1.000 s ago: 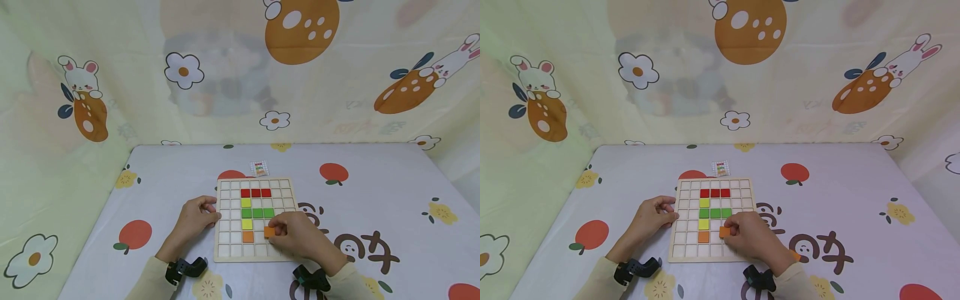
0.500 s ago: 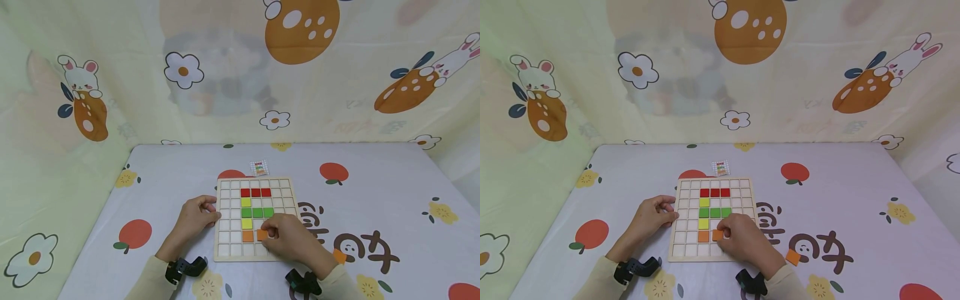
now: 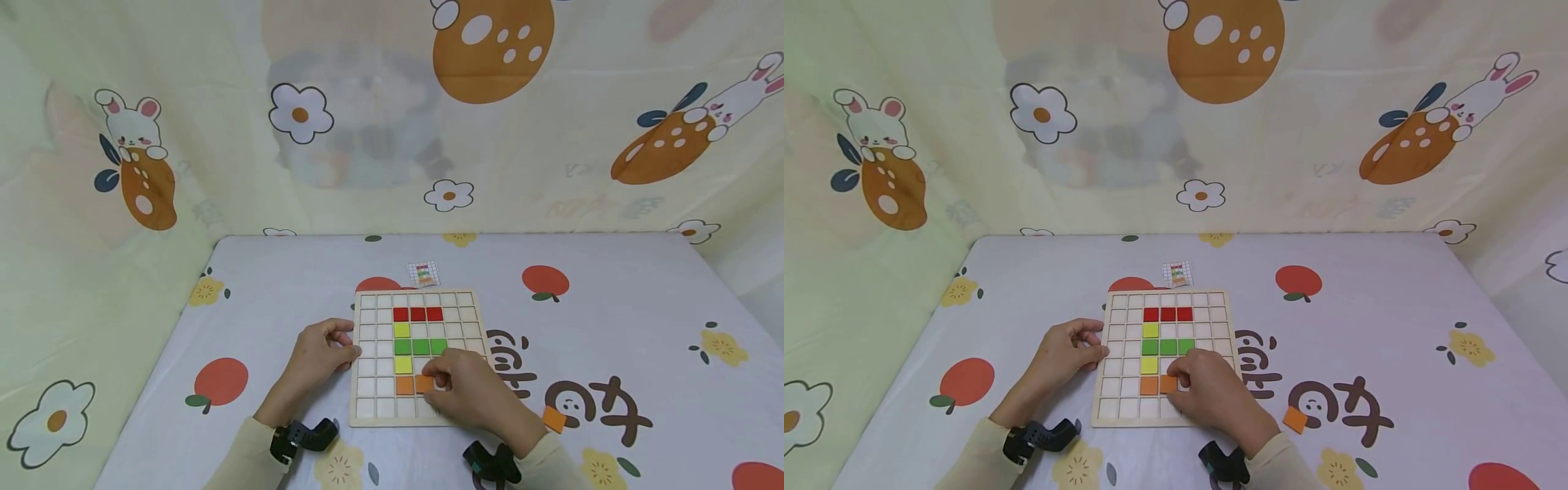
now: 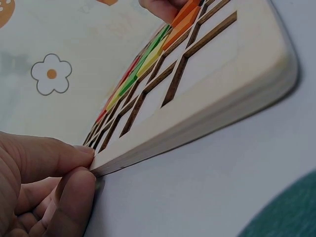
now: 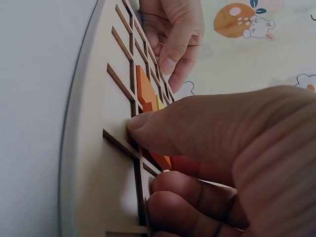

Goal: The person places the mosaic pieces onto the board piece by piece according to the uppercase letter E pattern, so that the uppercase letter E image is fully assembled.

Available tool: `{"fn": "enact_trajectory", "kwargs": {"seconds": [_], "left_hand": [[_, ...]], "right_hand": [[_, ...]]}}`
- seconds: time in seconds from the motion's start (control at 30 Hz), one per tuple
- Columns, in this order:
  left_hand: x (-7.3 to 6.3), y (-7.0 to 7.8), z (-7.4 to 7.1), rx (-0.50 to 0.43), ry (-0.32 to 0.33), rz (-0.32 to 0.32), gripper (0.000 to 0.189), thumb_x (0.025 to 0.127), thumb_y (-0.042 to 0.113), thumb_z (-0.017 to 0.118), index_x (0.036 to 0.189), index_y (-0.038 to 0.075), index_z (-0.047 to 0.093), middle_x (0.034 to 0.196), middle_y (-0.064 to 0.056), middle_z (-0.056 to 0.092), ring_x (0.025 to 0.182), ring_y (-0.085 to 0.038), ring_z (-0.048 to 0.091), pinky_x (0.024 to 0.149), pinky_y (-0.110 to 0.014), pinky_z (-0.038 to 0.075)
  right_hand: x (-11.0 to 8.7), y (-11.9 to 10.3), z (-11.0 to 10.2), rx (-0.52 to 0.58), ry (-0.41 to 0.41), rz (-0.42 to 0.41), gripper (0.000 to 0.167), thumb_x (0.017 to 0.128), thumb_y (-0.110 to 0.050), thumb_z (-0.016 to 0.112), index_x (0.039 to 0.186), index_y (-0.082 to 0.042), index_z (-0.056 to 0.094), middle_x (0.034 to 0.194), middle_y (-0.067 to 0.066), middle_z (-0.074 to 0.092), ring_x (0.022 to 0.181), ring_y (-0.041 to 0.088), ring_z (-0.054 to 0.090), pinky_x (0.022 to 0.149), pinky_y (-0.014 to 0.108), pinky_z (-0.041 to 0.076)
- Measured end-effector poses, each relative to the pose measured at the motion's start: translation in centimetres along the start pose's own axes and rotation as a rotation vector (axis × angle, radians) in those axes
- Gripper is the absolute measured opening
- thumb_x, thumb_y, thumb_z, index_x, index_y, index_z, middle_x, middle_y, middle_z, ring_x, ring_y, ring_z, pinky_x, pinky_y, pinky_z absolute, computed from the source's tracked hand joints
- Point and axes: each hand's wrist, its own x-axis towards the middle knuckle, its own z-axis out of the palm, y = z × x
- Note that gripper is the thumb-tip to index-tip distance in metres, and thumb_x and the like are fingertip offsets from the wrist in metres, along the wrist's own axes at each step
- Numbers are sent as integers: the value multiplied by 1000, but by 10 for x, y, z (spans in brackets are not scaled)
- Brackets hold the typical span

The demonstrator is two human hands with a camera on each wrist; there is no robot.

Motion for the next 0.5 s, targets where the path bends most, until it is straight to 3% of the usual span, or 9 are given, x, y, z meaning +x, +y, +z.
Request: {"fn": "enact_trajectory", "kwargs": {"seconds": [0.5], "left_hand": [[0, 0, 0, 0, -2, 8, 40, 86, 2, 81, 125, 1, 70, 87, -5, 64, 63, -14, 59, 56, -20, 54]], "right_hand": [[-1, -2, -1, -13, 3, 3, 17, 78, -8, 83, 95, -12, 79, 73, -7, 52, 71, 10, 49, 58, 23, 42]]}}
